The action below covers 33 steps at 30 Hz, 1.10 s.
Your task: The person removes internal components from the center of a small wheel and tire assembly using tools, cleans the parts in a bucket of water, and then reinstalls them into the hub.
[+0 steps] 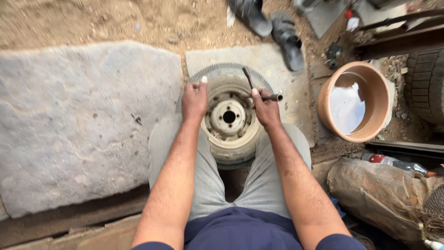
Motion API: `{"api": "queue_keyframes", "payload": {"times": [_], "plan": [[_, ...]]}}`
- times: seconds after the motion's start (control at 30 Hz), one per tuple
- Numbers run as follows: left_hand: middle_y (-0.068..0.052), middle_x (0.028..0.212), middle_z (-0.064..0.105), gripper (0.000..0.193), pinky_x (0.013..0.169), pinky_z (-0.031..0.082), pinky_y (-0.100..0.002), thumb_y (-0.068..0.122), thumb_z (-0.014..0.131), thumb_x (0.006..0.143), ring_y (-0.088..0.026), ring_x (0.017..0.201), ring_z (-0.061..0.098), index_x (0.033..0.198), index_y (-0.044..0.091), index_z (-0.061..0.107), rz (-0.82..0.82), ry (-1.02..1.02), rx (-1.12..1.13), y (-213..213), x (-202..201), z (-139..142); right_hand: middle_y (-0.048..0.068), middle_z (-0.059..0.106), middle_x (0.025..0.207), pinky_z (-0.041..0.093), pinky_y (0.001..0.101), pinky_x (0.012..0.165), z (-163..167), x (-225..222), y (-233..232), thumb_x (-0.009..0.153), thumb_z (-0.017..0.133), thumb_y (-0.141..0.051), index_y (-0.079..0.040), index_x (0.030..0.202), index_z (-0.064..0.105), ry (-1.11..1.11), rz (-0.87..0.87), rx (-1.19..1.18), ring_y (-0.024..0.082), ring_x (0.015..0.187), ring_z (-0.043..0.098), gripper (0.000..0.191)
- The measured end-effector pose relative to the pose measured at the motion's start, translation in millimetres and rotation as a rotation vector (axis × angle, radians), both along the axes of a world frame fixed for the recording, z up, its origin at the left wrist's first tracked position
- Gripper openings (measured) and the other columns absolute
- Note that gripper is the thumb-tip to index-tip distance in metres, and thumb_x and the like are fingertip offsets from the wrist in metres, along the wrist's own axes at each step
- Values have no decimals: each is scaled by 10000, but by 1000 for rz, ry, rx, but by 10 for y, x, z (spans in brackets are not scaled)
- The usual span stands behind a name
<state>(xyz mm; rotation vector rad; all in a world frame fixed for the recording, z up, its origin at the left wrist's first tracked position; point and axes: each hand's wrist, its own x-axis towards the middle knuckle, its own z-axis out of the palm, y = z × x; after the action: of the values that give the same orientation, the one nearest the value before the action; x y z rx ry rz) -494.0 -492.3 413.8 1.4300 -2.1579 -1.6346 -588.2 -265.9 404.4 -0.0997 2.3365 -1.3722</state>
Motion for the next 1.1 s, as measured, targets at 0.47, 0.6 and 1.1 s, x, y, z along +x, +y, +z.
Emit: {"api": "queue_keyframes", "payload": {"times": [0.47, 0.6, 1.1], "plan": [[-54, 933, 678, 438, 793, 550, -408, 469, 630, 966, -208, 887, 689, 1220, 115, 590, -53, -38, 1, 108, -33, 107, -21, 750, 904, 500, 295, 651, -315, 147, -420, 1039, 568, -385, -95, 1081, 679, -76, -77, 51, 112, 716, 581, 313], [-55, 948, 672, 413, 803, 547, -419, 386, 621, 958, -224, 903, 700, 1268, 119, 561, -94, -61, -21, 152, -22, 160, 47, 651, 791, 491, 306, 616, -279, 134, -408, 1048, 608, -394, -76, 1114, 676, 34, 82, 88, 102, 689, 568, 331], [-124, 1651, 359, 665, 1183, 154, -571, 148, 664, 751, -320, 1531, 207, 1411, 170, 588, -1112, 60, -814, 329, -469, 340, 242, 714, 1138, 526, 473, 886, -162, 248, -483, 896, 636, -198, -40, 1260, 584, 222, 247, 26, 413, 1058, 686, 400]]}}
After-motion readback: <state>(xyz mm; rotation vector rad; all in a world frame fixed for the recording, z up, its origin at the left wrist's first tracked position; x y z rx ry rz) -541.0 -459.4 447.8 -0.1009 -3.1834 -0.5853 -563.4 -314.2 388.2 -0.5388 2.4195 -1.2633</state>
